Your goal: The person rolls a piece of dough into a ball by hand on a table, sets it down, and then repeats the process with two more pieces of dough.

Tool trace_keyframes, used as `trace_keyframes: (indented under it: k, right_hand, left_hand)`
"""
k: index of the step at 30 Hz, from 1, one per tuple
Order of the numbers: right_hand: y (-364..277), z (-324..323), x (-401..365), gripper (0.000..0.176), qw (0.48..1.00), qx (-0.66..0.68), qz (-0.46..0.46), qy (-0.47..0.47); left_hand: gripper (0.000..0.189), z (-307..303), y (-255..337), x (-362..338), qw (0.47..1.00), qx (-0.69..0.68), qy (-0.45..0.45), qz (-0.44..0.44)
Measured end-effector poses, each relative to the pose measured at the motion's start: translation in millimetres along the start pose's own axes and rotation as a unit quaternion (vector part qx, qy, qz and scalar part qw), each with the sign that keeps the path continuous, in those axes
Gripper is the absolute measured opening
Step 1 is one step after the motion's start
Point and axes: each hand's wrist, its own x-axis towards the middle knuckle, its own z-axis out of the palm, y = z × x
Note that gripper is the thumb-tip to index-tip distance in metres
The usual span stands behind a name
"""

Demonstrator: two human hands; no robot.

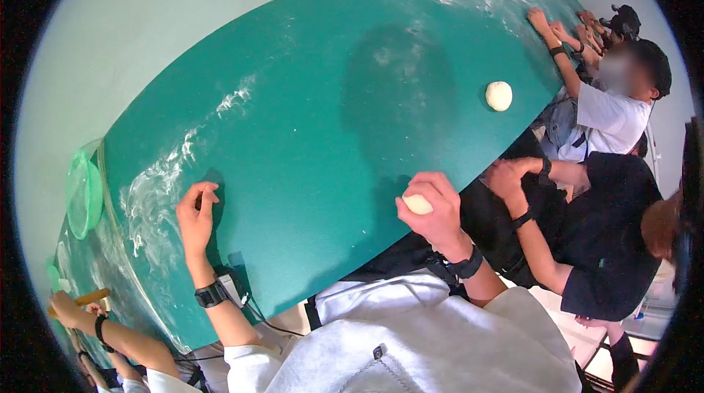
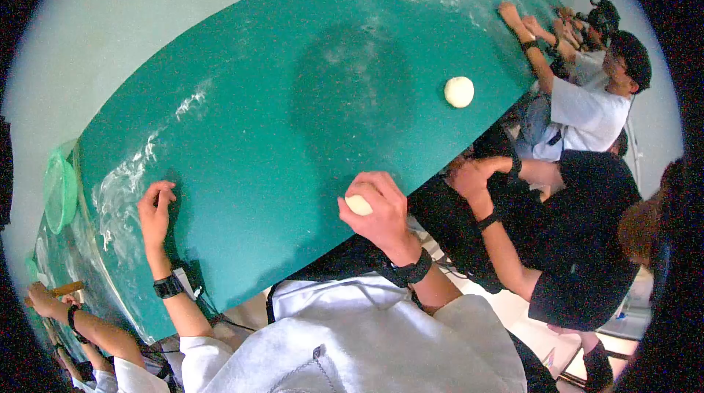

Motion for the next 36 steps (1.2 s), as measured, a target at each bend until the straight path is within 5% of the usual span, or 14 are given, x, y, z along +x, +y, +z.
trace_keyframes:
  k: [5,7,10,12,14,17,20,27,31,36]
  right_hand:
    - [-21.9,-4.8,7.6,0.029,0.992,0.036,0.032,0.114]
    - [-29.3,-3.1,15.4,0.027,0.997,-0.078,0.014,0.008]
    - [-10.3,6.7,-0.9,0.029,0.999,-0.030,-0.009,-0.019]
    - [-7.6,7.4,-3.9,0.029,1.000,-0.006,0.003,-0.020]
    - [-12.8,6.2,0.7,0.028,0.995,0.024,0.019,0.096]
    - [-41.9,-12.2,33.4,0.026,0.996,-0.058,0.020,0.070]
    - [-4.0,4.8,4.0,0.024,0.998,-0.062,-0.005,-0.002]
    - [-13.4,18.0,12.9,0.024,0.994,0.049,0.050,0.084]
    - [-14.6,23.8,9.8,0.034,0.998,-0.055,0.032,-0.017]
    - [-8.5,11.0,16.5,0.030,0.997,0.006,0.059,-0.047]
  left_hand:
    - [0.019,-1.0,-2.3,-1.3,1.000,-0.002,0.003,0.000]
    - [0.020,-0.4,-2.5,0.5,1.000,-0.005,-0.004,0.004]
    - [0.020,0.0,-4.4,1.1,1.000,0.002,-0.005,0.002]
    - [0.019,-1.1,-2.5,-0.5,1.000,-0.005,-0.002,0.007]
    - [0.019,1.7,0.3,-0.2,1.000,-0.018,0.003,0.013]
    - [0.019,-0.3,-1.7,-0.2,1.000,0.005,-0.001,0.006]
    - [0.020,-0.3,-2.4,0.3,1.000,-0.001,-0.004,0.011]
    - [0.021,-11.6,-57.7,1.4,0.999,-0.039,-0.026,0.011]
    - [0.020,-6.0,-57.4,6.7,0.999,-0.032,-0.028,0.024]
    - [0.019,-6.0,-18.6,1.6,0.999,-0.015,-0.031,-0.013]
